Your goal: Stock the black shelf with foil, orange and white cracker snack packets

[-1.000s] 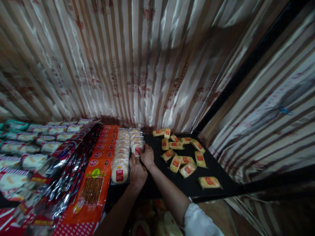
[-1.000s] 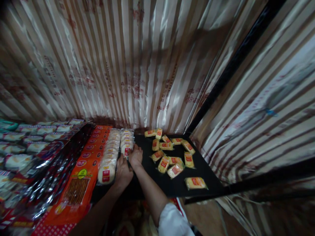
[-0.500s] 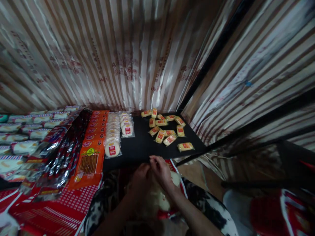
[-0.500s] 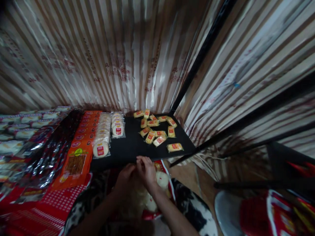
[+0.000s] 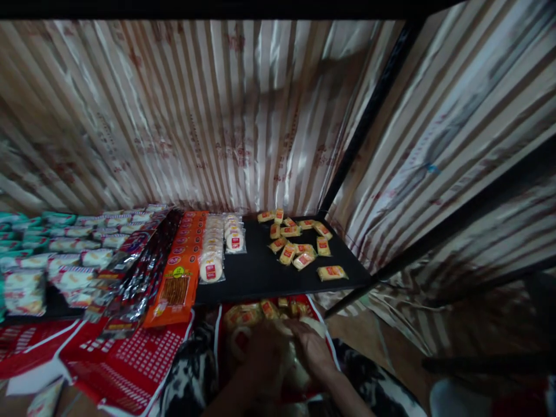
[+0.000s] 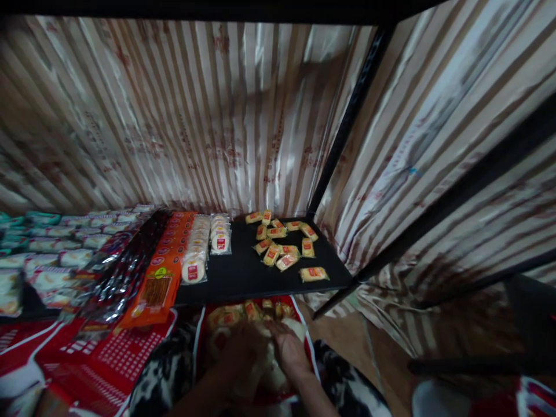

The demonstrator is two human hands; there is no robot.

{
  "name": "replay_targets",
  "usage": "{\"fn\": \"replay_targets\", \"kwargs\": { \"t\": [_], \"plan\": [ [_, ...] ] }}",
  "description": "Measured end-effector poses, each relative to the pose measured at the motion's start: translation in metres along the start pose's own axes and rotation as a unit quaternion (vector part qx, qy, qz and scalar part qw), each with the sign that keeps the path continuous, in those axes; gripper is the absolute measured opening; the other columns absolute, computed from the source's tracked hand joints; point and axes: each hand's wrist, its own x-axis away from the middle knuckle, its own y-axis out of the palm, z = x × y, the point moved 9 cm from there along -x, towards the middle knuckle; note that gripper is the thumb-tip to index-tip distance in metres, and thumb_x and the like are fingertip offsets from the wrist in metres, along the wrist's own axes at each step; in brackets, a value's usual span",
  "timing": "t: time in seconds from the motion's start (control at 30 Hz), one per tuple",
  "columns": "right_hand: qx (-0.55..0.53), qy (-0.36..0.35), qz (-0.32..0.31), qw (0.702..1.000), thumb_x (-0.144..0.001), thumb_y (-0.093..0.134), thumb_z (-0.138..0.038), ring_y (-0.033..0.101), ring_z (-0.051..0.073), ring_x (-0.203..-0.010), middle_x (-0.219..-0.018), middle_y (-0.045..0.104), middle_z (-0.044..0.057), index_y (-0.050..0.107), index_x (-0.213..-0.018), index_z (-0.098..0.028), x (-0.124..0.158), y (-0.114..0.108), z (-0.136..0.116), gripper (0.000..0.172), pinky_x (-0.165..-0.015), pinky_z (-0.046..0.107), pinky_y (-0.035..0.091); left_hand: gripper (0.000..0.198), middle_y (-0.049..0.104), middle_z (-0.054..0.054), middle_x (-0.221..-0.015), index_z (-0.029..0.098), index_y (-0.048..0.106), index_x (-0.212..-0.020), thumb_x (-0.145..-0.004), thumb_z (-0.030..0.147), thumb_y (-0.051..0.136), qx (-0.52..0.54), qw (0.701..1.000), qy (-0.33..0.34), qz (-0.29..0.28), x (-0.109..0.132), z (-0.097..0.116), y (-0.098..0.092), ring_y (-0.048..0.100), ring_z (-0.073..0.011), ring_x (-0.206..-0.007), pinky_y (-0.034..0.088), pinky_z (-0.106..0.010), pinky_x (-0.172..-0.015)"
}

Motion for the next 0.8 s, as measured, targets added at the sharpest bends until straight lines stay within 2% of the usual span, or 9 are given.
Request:
{"fn": "replay_targets", "kwargs": {
  "t": [0.1,0.2,0.3,0.37,0.43,0.5,0.57,0.63,0.8],
  "plan": [
    [-0.02,-0.008,0.044,0.999,-0.078,0.039,-0.016,0.057,0.022,-0.11,-0.116,0.064,0.01,0.062,-0.115,-0.02,-0.001,-0.019,-0.005,0.044,-0.098,0.035,0.04,0.056,0.047,-0.017,-0.135,0.009,0.053,-0.125,-0.071,0.02,0.046,0.041,0.995,-0.054,0.074,-0.001,-0.007,-0.023,0.038,-0.0285,-0.129,0.028,-0.039,-0.11],
    [-0.076,-0.015,0.094,0.993,-0.083,0.038,-0.025,0.058,0.023,-0.106,-0.112,0.065,0.013,0.062,-0.113,-0.017,-0.004,-0.046,-0.017,0.039,-0.095,0.037,0.042,0.054,0.052,-0.019,-0.13,0.009,0.054,-0.121,-0.07,0.024,0.052,0.121,0.981,-0.071,0.134,-0.004,-0.007,-0.048,0.044,-0.0292,-0.124,0.031,-0.04,-0.108],
    [-0.197,-0.026,0.088,0.976,-0.083,0.043,-0.031,0.06,0.023,-0.101,-0.107,0.066,0.011,0.062,-0.107,-0.017,-0.011,-0.06,-0.038,0.034,-0.092,0.038,0.044,0.049,0.056,-0.018,-0.125,0.011,0.053,-0.119,-0.074,0.029,0.052,0.226,0.958,-0.072,0.162,-0.01,-0.004,-0.067,0.052,-0.0261,-0.116,0.044,-0.038,-0.097],
    [-0.31,-0.034,0.053,0.949,-0.081,0.048,-0.035,0.061,0.023,-0.098,-0.104,0.067,0.009,0.061,-0.107,-0.017,-0.017,-0.06,-0.057,0.034,-0.088,0.037,0.046,0.046,0.061,-0.017,-0.118,0.011,0.053,-0.117,-0.075,0.03,0.054,0.326,0.928,-0.07,0.167,-0.013,-0.003,-0.077,0.06,-0.0227,-0.105,0.05,-0.034,-0.087],
    [-0.408,-0.026,0.025,0.912,-0.078,0.054,-0.039,0.063,0.022,-0.092,-0.101,0.068,0.008,0.06,-0.106,-0.018,-0.022,-0.056,-0.072,0.036,-0.085,0.037,0.048,0.041,0.067,-0.014,-0.106,0.012,0.055,-0.111,-0.074,0.03,0.057,0.384,0.902,-0.081,0.183,-0.012,-0.005,-0.087,0.064,-0.0191,-0.09,0.052,-0.029,-0.076],
    [-0.48,-0.015,0.008,0.877,-0.074,0.06,-0.044,0.064,0.022,-0.086,-0.096,0.069,0.007,0.061,-0.103,-0.019,-0.026,-0.051,-0.083,0.039,-0.081,0.037,0.049,0.034,0.069,-0.01,-0.092,0.013,0.059,-0.101,-0.072,0.03,0.061,0.387,0.891,-0.106,0.213,-0.007,-0.011,-0.099,0.065,-0.0166,-0.077,0.052,-0.025,-0.065],
    [-0.51,-0.005,-0.003,0.86,-0.07,0.064,-0.048,0.064,0.021,-0.08,-0.09,0.069,0.007,0.062,-0.099,-0.018,-0.031,-0.045,-0.088,0.042,-0.077,0.035,0.049,0.028,0.069,-0.008,-0.082,0.013,0.062,-0.092,-0.071,0.031,0.062,0.373,0.888,-0.122,0.239,-0.004,-0.018,-0.108,0.064,-0.0153,-0.069,0.051,-0.023,-0.059],
    [-0.496,0.004,-0.005,0.868,-0.067,0.064,-0.052,0.063,0.02,-0.075,-0.084,0.069,0.006,0.064,-0.094,-0.017,-0.037,-0.04,-0.088,0.044,-0.073,0.033,0.049,0.026,0.069,-0.007,-0.079,0.013,0.062,-0.089,-0.071,0.032,0.061,0.363,0.888,-0.123,0.253,-0.003,-0.022,-0.115,0.064,-0.0148,-0.068,0.05,-0.023,-0.059],
    [-0.38,0.042,0.055,0.922,-0.067,0.061,-0.053,0.058,0.017,-0.068,-0.072,0.066,0.002,0.067,-0.085,-0.017,-0.066,-0.041,-0.072,0.041,-0.064,0.028,0.046,0.022,0.068,-0.006,-0.077,0.013,0.062,-0.089,-0.074,0.028,0.055,0.327,0.894,-0.12,0.281,-0.012,-0.03,-0.131,0.064,-0.0158,-0.069,0.051,-0.025,-0.063]
  ]
}}
